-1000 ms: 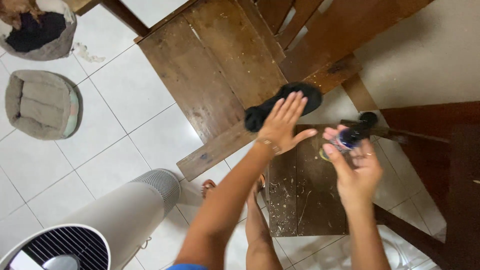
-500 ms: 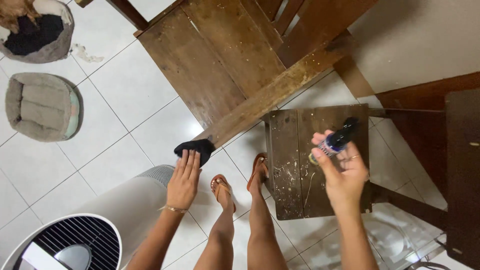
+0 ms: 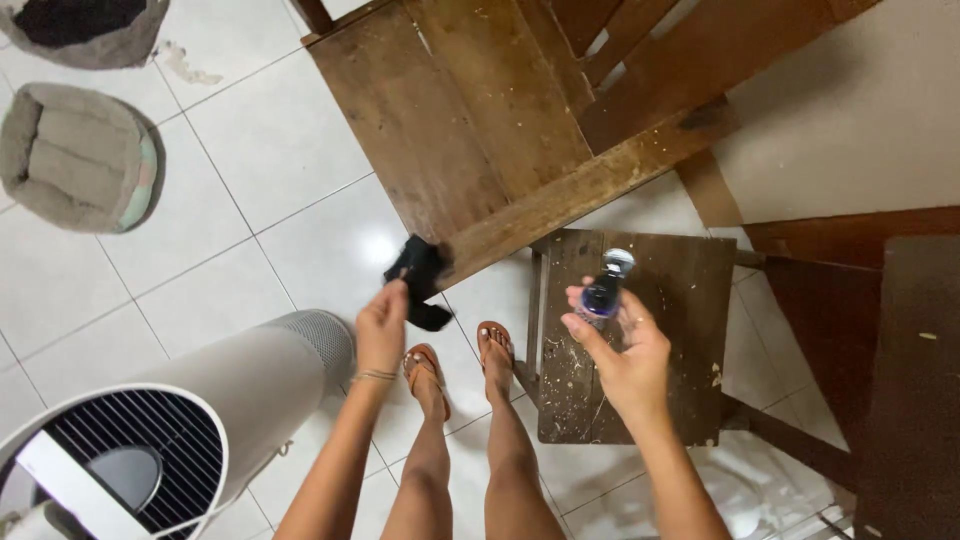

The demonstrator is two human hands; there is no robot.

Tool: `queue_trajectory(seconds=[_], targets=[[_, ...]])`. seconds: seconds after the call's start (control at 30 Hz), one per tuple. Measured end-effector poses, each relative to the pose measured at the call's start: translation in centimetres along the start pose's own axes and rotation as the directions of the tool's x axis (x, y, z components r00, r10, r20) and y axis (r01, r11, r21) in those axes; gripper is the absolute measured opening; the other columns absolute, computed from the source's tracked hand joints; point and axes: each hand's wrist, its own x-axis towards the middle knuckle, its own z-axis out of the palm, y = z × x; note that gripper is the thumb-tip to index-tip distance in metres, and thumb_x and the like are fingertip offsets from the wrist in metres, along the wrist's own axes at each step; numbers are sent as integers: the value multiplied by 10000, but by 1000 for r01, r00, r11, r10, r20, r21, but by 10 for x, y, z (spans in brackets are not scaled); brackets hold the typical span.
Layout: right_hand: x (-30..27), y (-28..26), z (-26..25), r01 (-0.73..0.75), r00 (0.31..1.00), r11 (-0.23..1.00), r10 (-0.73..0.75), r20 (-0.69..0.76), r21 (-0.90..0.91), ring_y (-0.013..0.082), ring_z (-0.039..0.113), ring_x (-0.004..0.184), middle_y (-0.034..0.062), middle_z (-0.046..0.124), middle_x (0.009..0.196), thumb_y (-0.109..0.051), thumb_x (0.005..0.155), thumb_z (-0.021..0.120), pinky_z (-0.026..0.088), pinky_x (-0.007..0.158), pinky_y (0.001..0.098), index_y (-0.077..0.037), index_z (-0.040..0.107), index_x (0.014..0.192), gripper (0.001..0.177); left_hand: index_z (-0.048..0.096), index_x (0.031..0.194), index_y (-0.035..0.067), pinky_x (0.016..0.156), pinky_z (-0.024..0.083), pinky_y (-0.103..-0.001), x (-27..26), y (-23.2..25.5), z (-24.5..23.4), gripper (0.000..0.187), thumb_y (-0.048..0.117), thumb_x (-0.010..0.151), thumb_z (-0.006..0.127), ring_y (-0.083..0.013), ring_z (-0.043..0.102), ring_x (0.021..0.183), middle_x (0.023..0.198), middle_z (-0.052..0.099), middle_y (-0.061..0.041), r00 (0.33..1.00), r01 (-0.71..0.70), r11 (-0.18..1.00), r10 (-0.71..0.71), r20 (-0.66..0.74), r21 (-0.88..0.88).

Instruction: The person pours liquid from a bottle onto a cloth and wipes the seat, backrest, and legs of a wooden chair, then repeats the process on a second chair.

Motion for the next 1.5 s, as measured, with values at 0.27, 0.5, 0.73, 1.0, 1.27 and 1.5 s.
queue_trajectory(seconds=[0.27,0.5,0.73,1.0,1.27,1.5], targets=[[23,-78,-4,266,949,854,-150,277,-448,149,679,906,70,709,1021,-156,810,851,547,811,292,-49,687,1231,464,548,1344,-127,1106,494,-446,-52,75,-1,458,236,1100,413,-292,674,1198,1276,695,-227,821,474,377,137,554,-796],[23,-104,-7,360,919,810,-221,327,-463,159,664,888,72,682,1000,-146,784,870,535,797,292,-43,669,1244,513,569,1337,-102,1101,498,-441,-73,82,10,457,244,1096,393,-287,678,1195,1272,695,-207,809,521,191,199,553,-832],[10,-70,-16,118,981,981,-92,168,-152,92,676,998,44,706,1125,-51,862,810,546,877,235,-13,642,1289,460,650,1196,-112,1003,511,-439,-73,28,-39,393,193,1184,401,-412,665,1106,1182,657,-317,953,-218,777,299,41,-590],[24,-32,-29,37,999,996,-36,19,-78,123,701,1047,90,742,1148,-21,901,775,556,947,261,12,623,1307,435,357,1569,-10,1248,236,-412,1,64,56,664,431,1074,384,-273,295,1537,1649,334,-178,502,-811,80,604,619,580],[48,-15,-46,80,996,996,-80,-27,26,115,691,1087,92,732,1184,2,933,770,552,984,260,11,617,1314,411,241,1601,-23,1255,183,-423,9,71,53,902,646,1014,384,-308,233,1551,1672,238,-200,556,-816,219,549,624,535],[52,6,-65,35,997,999,-32,-70,39,93,683,1042,86,738,1165,1,940,763,552,940,243,-1,629,1316,399,299,1548,-46,1235,161,-473,-5,54,-1,935,650,952,483,-350,217,1540,1642,268,-231,705,-694,249,427,567,675]])
